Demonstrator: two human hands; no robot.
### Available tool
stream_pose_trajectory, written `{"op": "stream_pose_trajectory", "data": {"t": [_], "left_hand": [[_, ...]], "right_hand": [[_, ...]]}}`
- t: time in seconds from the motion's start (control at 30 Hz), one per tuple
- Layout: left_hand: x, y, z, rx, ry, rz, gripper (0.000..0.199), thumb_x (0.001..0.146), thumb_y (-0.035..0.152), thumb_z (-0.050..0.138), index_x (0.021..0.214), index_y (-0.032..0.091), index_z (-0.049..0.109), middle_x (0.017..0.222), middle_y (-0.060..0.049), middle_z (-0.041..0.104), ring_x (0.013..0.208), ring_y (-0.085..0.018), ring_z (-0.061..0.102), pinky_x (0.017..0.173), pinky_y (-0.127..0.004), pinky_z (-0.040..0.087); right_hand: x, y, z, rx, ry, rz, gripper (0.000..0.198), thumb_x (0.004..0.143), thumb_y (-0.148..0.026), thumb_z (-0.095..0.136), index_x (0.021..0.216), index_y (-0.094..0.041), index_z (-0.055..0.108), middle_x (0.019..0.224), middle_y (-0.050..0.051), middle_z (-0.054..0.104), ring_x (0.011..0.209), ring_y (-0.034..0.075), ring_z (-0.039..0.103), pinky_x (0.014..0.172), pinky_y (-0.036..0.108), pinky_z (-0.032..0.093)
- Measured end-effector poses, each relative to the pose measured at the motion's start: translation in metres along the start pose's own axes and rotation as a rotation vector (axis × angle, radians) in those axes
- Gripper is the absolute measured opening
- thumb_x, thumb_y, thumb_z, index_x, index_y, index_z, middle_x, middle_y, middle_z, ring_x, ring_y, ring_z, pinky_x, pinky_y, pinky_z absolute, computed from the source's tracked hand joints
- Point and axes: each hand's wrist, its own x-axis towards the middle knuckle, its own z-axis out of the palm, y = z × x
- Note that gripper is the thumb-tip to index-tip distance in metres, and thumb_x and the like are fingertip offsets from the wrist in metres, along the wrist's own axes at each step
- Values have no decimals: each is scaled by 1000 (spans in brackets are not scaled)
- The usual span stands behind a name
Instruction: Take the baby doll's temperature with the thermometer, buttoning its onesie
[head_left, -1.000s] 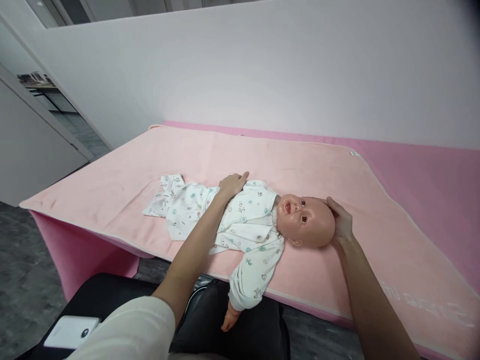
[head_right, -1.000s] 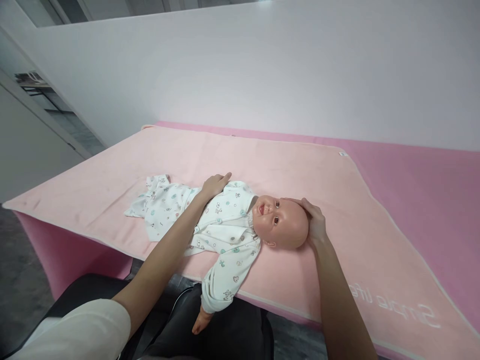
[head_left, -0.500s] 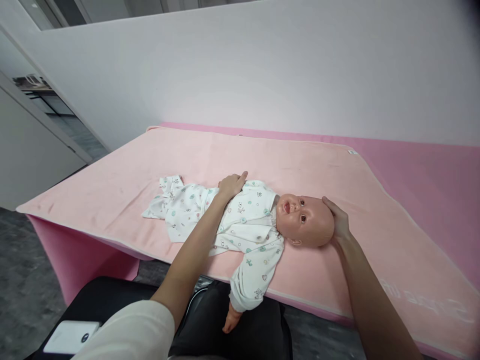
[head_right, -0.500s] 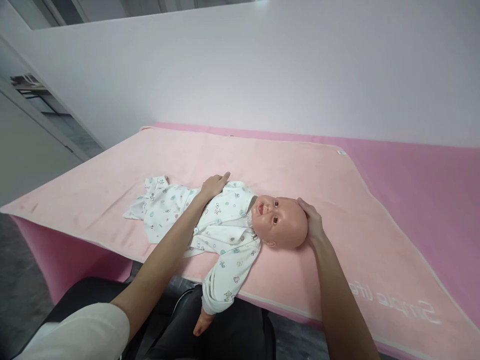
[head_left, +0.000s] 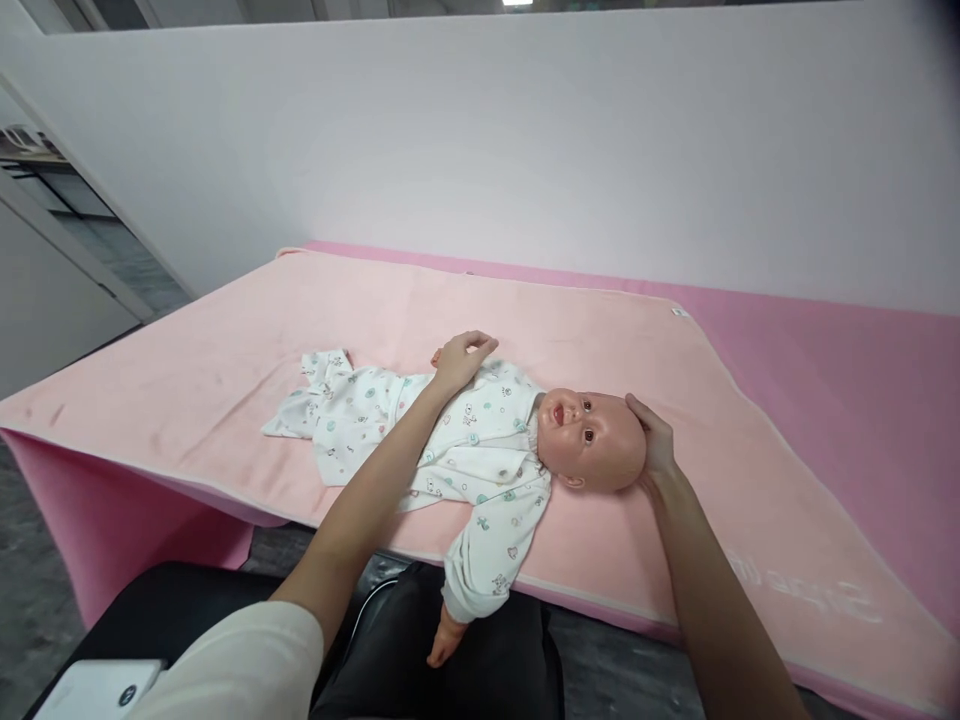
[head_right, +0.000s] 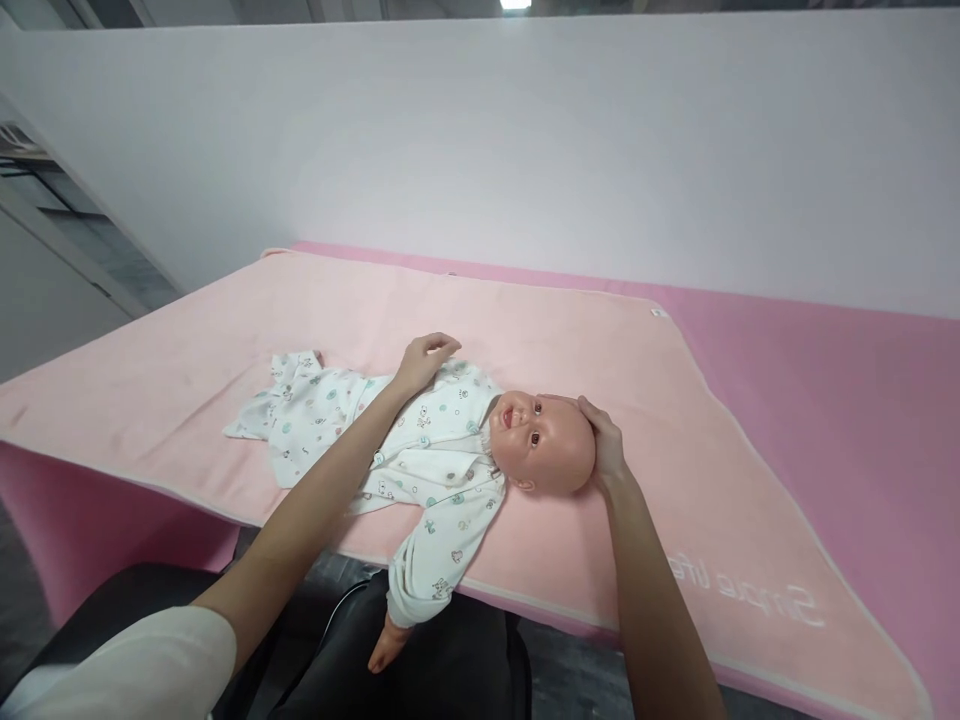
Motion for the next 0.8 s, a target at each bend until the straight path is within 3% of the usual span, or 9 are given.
{"op": "stream_pose_trajectory", "data": {"t": [0.07, 0.13, 0.2, 0.27, 0.4, 0.57, 0.7, 0.8], "left_hand": [[-5, 7, -2, -310, -107, 32, 44, 82, 48, 36, 76, 13, 60, 83, -8, 62, 76, -14, 55, 74, -26, 42], [-13, 15, -3, -463, -342, 57, 47, 80, 52, 39, 66, 12, 58, 70, -7, 59, 63, -12, 51, 65, -26, 41], [-22, 22, -4, -408, -583, 118, 41, 71, 51, 55, 63, 12, 59, 64, -4, 56, 59, -10, 47, 58, -24, 38], [-31, 29, -3, -238, -698, 157, 35, 60, 47, 68, 68, 14, 61, 60, 0, 52, 56, -9, 44, 53, -22, 33], [-43, 40, -2, -7, -680, 190, 37, 51, 46, 74, 66, 17, 56, 52, 5, 40, 48, -8, 36, 46, -22, 24], [-42, 37, -3, 10, -732, 195, 35, 49, 44, 75, 61, 17, 55, 51, 5, 40, 47, -7, 36, 45, -22, 22], [-30, 25, -6, -329, -584, -51, 30, 57, 40, 70, 60, 15, 54, 49, 5, 43, 46, -6, 36, 46, -21, 25], [-21, 17, -10, -700, -413, -302, 26, 57, 34, 70, 62, 14, 53, 53, 3, 49, 50, -8, 44, 52, -22, 36]], "right_hand": [[0, 0, 0, -3, 13, -5, 41, 73, -47, 54, 95, -16, 68, 92, 7, 70, 96, 28, 62, 84, 40, 50], [0, 0, -1, -12, 17, -1, 43, 72, -49, 54, 96, -16, 67, 91, 8, 70, 94, 29, 63, 82, 41, 50], [0, 0, -1, -26, 21, 5, 44, 72, -49, 54, 96, -15, 68, 91, 9, 70, 91, 29, 63, 81, 42, 50], [0, -1, -1, -45, 31, -14, 43, 72, -49, 55, 94, -14, 69, 91, 9, 70, 89, 29, 64, 80, 42, 50], [5, -1, -3, -75, 134, -187, 33, 70, -43, 56, 76, -15, 72, 85, 9, 71, 85, 27, 64, 81, 40, 48], [9, -11, -3, -86, 256, -514, 24, 69, -34, 57, 58, -17, 70, 67, 8, 69, 79, 25, 64, 91, 42, 41], [-6, -38, 31, -237, 217, -696, 28, 74, -35, 57, 54, -20, 68, 61, 6, 67, 76, 24, 64, 94, 44, 38], [-21, -56, 80, -649, -9, -628, 35, 81, -39, 51, 54, -23, 67, 84, 5, 70, 90, 24, 61, 92, 44, 39]]}}
